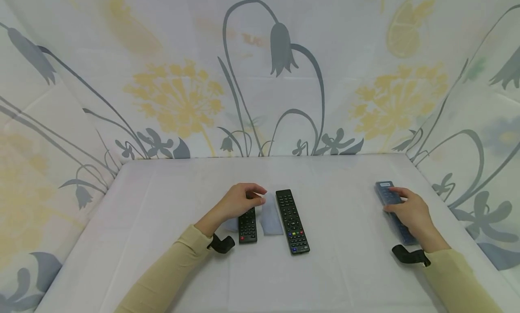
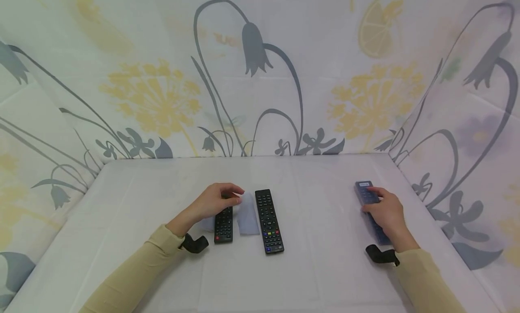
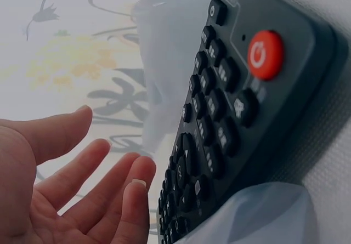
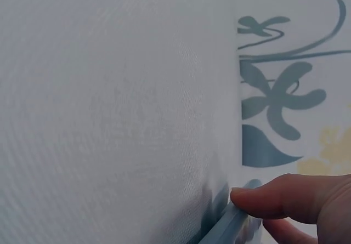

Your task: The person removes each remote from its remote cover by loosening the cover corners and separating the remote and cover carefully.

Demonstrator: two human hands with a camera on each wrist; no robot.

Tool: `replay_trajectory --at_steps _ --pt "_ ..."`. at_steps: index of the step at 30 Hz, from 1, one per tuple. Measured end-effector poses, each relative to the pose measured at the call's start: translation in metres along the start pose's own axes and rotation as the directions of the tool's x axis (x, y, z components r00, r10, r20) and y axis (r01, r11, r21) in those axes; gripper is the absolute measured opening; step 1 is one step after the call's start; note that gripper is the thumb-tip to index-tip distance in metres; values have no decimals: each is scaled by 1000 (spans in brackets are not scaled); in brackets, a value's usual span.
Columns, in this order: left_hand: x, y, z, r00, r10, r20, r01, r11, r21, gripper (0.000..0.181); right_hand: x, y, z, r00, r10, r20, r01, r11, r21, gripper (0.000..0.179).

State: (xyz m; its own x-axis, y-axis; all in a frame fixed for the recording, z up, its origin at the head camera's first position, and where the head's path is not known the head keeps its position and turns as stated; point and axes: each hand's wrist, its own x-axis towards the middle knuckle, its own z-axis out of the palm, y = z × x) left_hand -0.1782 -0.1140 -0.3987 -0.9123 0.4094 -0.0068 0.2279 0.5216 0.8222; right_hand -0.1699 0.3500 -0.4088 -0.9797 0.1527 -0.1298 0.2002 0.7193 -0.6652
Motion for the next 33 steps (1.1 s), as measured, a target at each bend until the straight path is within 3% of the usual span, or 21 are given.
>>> replay_trajectory --at_steps 9,20,33 --pt "1 -1 -1 1000 -2 10 2 1000 -16 29 -6 -16 4 999 -48 -15 49 999 17 74" --pt "2 -1 -1 1000 3 6 -3 1000 -25 29 -21 -54 16 986 -155 56 154 988 17 73" --pt "2 2 -1 1000 25 -2 -25 997 -69 31 -47 -95 37 955 -286 82 283 958 42 67"
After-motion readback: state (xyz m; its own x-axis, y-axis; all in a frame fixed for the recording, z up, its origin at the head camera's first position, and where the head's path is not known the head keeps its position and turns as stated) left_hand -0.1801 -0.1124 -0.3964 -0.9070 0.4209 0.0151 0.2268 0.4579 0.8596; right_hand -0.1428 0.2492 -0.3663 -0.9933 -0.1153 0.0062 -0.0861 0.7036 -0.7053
